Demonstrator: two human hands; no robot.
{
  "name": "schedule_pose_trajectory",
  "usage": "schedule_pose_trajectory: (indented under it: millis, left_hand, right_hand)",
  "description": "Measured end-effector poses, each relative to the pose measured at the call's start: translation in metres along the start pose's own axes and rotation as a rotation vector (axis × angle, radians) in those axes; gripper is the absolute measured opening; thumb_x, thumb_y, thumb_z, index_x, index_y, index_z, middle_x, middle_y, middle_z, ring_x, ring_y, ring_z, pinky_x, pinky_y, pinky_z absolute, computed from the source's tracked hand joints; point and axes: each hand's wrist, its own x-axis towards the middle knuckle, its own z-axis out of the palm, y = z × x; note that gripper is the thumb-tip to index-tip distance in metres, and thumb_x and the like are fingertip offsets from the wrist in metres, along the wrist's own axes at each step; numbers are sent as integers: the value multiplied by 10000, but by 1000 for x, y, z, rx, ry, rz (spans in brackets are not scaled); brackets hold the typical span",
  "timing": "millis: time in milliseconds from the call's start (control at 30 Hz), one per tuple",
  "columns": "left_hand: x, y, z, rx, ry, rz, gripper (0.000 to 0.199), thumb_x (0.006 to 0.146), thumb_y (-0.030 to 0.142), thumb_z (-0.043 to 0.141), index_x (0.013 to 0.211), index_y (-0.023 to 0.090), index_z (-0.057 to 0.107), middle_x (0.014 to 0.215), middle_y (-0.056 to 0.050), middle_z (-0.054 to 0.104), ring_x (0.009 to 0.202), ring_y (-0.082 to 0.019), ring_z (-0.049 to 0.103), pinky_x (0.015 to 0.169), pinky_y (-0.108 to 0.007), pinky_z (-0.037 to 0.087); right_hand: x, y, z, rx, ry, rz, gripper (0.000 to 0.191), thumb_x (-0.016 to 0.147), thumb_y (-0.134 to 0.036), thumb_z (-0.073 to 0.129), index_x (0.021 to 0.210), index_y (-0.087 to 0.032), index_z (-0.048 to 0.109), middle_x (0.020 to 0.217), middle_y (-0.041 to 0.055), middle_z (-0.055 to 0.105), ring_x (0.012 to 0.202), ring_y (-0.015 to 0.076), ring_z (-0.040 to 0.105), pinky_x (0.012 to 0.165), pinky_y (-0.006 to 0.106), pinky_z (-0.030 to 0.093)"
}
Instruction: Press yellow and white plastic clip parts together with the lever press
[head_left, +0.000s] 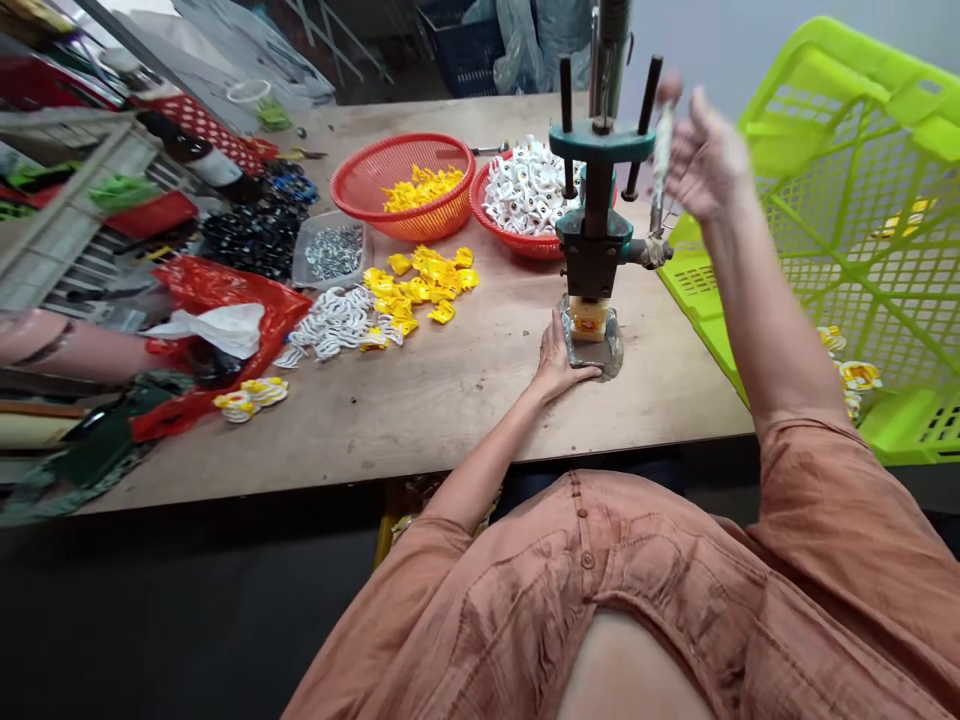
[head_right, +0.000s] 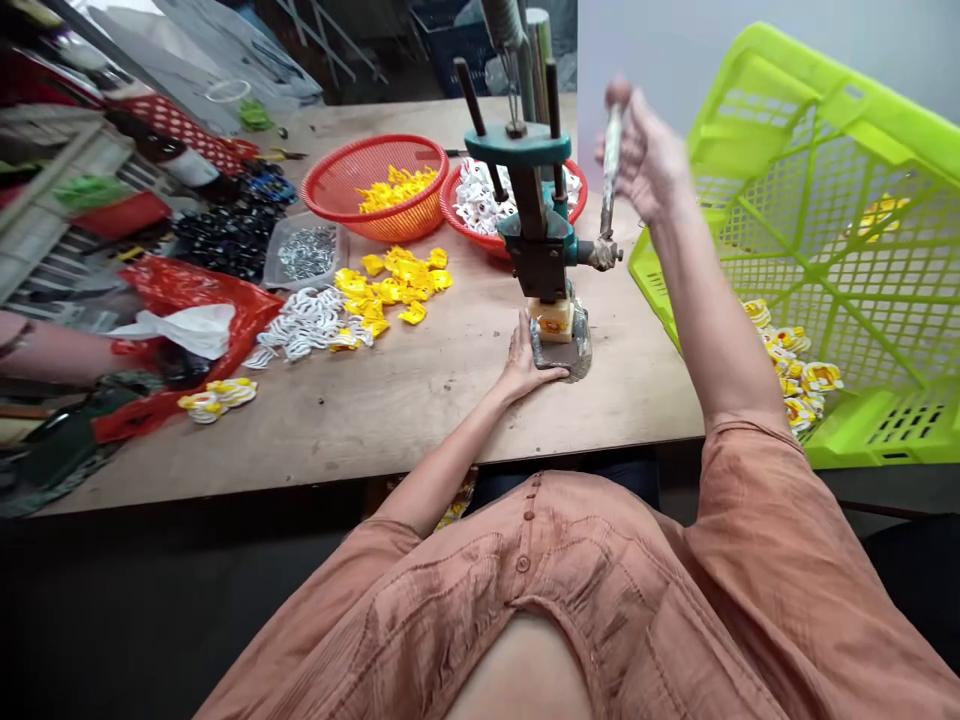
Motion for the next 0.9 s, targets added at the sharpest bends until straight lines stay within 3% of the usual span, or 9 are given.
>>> schedule_pose_trajectory:
  millis: [67,133,200,267,400,500,733,800,900]
  left_hand:
    - [0,1,5,32,24,-5,1572,572,481,1059,1755,239,52,1751,-292,246,1659,-494,250,1329,-693,253]
    - [0,2,7,70,37,-22,1527,569,490,1055,1742,219,115,1698,-282,316,1619,-490,310,1314,-688,283]
    - [-1,3,8,109,34,-34,1474,553,502,1055,1718,204,202,1620,-257,392,1562,-486,373,1301,-685,306]
    - [-1,3,8,130,42,-26,1423,542,500,1057,1692,209,271,1557,-225,438,1515,-479,410,1293,-676,318]
    - [-3,3,7,120,98,18,1392,503,465,1084,1659,237,342,1519,-199,468,1475,-471,430,1299,-660,307]
    - [-3,4,7,140,82,12,1384,519,473,1078,1656,212,334,1498,-209,480,1452,-471,446,1296,-665,304]
    - [-7,18,11,250,64,-85,1421,549,502,1050,1681,163,261,1553,-236,437,1508,-484,392,1340,-635,233]
    - [-8,24,13,274,52,-133,1430,547,514,1047,1685,163,255,1561,-236,434,1521,-491,381,1348,-633,213]
    - [-11,30,15,275,69,-172,1422,532,546,1052,1676,182,291,1559,-227,442,1535,-504,357,1350,-657,187]
  right_hand:
    - [-38,-40,8,36,-44,-284,434,1037,-421,360,919,-136,666,736,-81,691,930,105,774,798,308,507]
    - [-90,-39,11,-142,-95,-621,306,988,-416,528,1054,-189,722,727,-109,642,917,150,782,814,341,536]
    - [-141,2,8,-454,-117,-795,219,972,-413,735,894,-209,733,819,-60,655,879,160,778,894,400,635]
    - [-178,65,4,-641,-174,-764,352,950,-396,814,677,-226,672,667,-36,536,902,227,778,1066,599,652]
    - [-197,171,-9,-769,-331,-678,459,939,-460,814,569,-267,623,593,-17,488,971,292,769,1290,841,342]
    - [-190,196,-20,-850,-415,-728,419,893,-530,845,610,-283,659,688,4,587,1124,337,748,1338,846,182]
    - [-195,195,-18,-847,-175,-1206,482,1058,-472,647,632,-247,629,672,-24,570,1000,220,733,1341,762,260]
    - [-192,166,-12,-805,-216,-1288,523,1066,-487,644,619,-223,581,633,-42,552,880,181,719,1337,725,308]
    - [-162,88,1,-625,-153,-1117,668,1079,-630,555,580,-202,438,602,-57,482,673,116,643,1304,622,406]
